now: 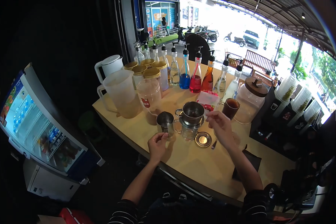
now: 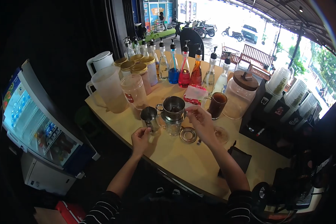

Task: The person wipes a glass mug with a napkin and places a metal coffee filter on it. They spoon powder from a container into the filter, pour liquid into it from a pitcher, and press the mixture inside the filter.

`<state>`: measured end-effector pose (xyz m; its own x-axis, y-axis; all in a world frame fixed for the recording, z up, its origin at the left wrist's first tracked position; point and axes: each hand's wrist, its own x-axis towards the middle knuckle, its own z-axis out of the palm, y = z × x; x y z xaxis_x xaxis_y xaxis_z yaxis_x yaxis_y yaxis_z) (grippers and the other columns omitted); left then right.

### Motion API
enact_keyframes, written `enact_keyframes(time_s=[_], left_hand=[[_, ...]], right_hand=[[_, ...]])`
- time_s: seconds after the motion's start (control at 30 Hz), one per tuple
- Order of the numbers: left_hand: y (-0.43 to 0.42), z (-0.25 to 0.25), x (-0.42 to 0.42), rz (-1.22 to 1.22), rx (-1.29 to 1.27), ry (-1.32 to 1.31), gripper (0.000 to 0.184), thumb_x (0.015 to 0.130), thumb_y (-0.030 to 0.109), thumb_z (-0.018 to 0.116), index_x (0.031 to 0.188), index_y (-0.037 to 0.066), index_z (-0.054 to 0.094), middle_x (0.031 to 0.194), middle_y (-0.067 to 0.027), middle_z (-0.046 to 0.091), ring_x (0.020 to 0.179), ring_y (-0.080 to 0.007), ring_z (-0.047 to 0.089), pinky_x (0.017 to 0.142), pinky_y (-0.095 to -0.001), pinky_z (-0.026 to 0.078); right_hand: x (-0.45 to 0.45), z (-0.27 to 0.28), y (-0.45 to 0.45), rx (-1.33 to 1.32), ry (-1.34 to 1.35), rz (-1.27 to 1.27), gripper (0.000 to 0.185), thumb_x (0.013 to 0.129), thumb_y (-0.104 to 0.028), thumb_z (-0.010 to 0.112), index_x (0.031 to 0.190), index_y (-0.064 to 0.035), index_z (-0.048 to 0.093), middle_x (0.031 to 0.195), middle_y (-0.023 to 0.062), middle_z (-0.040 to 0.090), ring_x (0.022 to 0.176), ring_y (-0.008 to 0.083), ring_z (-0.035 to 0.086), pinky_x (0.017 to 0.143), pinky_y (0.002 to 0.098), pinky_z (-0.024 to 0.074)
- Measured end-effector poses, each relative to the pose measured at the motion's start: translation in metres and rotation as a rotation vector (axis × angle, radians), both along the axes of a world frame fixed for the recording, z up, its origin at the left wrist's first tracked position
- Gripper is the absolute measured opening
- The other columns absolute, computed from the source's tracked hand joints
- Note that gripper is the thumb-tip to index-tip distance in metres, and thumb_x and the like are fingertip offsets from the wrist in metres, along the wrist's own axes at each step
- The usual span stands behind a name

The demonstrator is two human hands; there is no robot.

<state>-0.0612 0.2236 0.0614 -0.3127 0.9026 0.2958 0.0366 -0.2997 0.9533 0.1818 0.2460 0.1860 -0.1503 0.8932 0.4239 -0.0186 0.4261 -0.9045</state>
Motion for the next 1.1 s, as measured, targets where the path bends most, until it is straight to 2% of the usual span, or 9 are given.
enact_keyframes(time_s=[0.07, 0.2, 0.3, 0.4, 0.53, 0.63, 0.7, 0.93, 1.1], left_hand=[[-0.010, -0.007, -0.001, 0.040, 0.025, 0.006, 0.024, 0.089, 0.019, 0.066, 0.092, -0.004, 0.066, 0.077, -0.0027, 0.066, 0.073, -0.0068, 0.057, 0.067, -0.0228, 0.046], [-0.035, 0.003, 0.007, 0.043, -0.005, 0.064, 0.020, 0.088, 0.016, 0.067, 0.092, -0.003, 0.066, 0.078, -0.0048, 0.066, 0.075, -0.0096, 0.059, 0.070, -0.0248, 0.047], [-0.047, 0.016, 0.007, -0.068, 0.201, 0.241, 0.015, 0.087, 0.008, 0.065, 0.097, -0.004, 0.064, 0.093, -0.0118, 0.064, 0.081, -0.0158, 0.062, 0.073, -0.0269, 0.049], [-0.060, 0.030, -0.003, -0.105, 0.201, 0.368, 0.015, 0.087, 0.006, 0.064, 0.098, -0.003, 0.063, 0.093, -0.0120, 0.064, 0.083, -0.0166, 0.063, 0.074, -0.0268, 0.049], [-0.072, 0.029, -0.029, -0.083, 0.144, 0.335, 0.015, 0.087, 0.005, 0.063, 0.101, -0.002, 0.062, 0.094, -0.0102, 0.064, 0.084, -0.0147, 0.063, 0.074, -0.0264, 0.050], [-0.074, 0.016, -0.048, -0.040, 0.045, 0.213, 0.017, 0.088, 0.006, 0.062, 0.104, 0.000, 0.061, 0.096, -0.0062, 0.064, 0.085, -0.0112, 0.062, 0.075, -0.0253, 0.049], [-0.074, 0.012, -0.056, -0.034, 0.062, 0.155, 0.018, 0.089, 0.007, 0.061, 0.106, 0.000, 0.060, 0.097, -0.0060, 0.064, 0.085, -0.0112, 0.062, 0.076, -0.0252, 0.049], [-0.062, 0.016, -0.072, -0.091, 0.084, -0.015, 0.022, 0.093, 0.009, 0.057, 0.113, 0.001, 0.054, 0.100, -0.0062, 0.062, 0.085, -0.0110, 0.060, 0.078, -0.0249, 0.048], [-0.037, 0.028, -0.062, -0.173, 0.114, -0.067, 0.022, 0.093, 0.011, 0.056, 0.113, 0.002, 0.054, 0.100, -0.0050, 0.059, 0.086, -0.0094, 0.057, 0.079, -0.0235, 0.046]], right_hand=[[-0.012, -0.004, -0.015, 0.110, -0.129, 0.074, 0.013, 0.090, -0.007, 0.057, 0.101, -0.0021, 0.061, 0.086, -0.0001, 0.060, 0.073, 0.0063, 0.054, 0.066, 0.0213, 0.0440], [-0.048, -0.029, -0.036, 0.074, -0.357, 0.249, 0.017, 0.089, -0.011, 0.060, 0.102, 0.0008, 0.060, 0.087, 0.0076, 0.063, 0.077, 0.0118, 0.059, 0.068, 0.0261, 0.0479], [-0.072, -0.042, -0.044, -0.033, -0.382, 0.163, 0.022, 0.089, -0.016, 0.061, 0.099, 0.0031, 0.060, 0.088, 0.0123, 0.064, 0.078, 0.0154, 0.062, 0.068, 0.0285, 0.0488], [-0.084, -0.069, -0.037, -0.106, -0.470, 0.149, 0.025, 0.091, -0.016, 0.060, 0.106, 0.0034, 0.057, 0.087, 0.0097, 0.064, 0.075, 0.0137, 0.059, 0.071, 0.0282, 0.0484], [-0.096, -0.080, -0.031, -0.127, -0.526, 0.164, 0.027, 0.094, -0.021, 0.058, 0.105, 0.0030, 0.057, 0.082, 0.0074, 0.064, 0.074, 0.0124, 0.058, 0.069, 0.0273, 0.0474], [-0.103, -0.099, -0.027, -0.202, -0.305, 0.203, 0.027, 0.095, -0.026, 0.055, 0.100, 0.0005, 0.057, 0.080, 0.0048, 0.063, 0.074, 0.0098, 0.056, 0.066, 0.0257, 0.0451], [-0.106, -0.102, -0.029, -0.237, -0.046, 0.264, 0.023, 0.095, -0.026, 0.056, 0.091, -0.0039, 0.056, 0.077, 0.0012, 0.060, 0.071, 0.0070, 0.053, 0.065, 0.0241, 0.0429], [-0.096, -0.085, -0.051, -0.258, 0.089, 0.260, 0.019, 0.096, -0.025, 0.054, 0.087, -0.0077, 0.052, 0.078, -0.0020, 0.054, 0.072, 0.0059, 0.049, 0.066, 0.0217, 0.0387], [-0.075, -0.058, -0.071, -0.278, 0.286, 0.243, 0.010, 0.094, -0.014, 0.052, 0.093, -0.0044, 0.054, 0.080, 0.0009, 0.053, 0.075, 0.0088, 0.048, 0.073, 0.0252, 0.0395]])
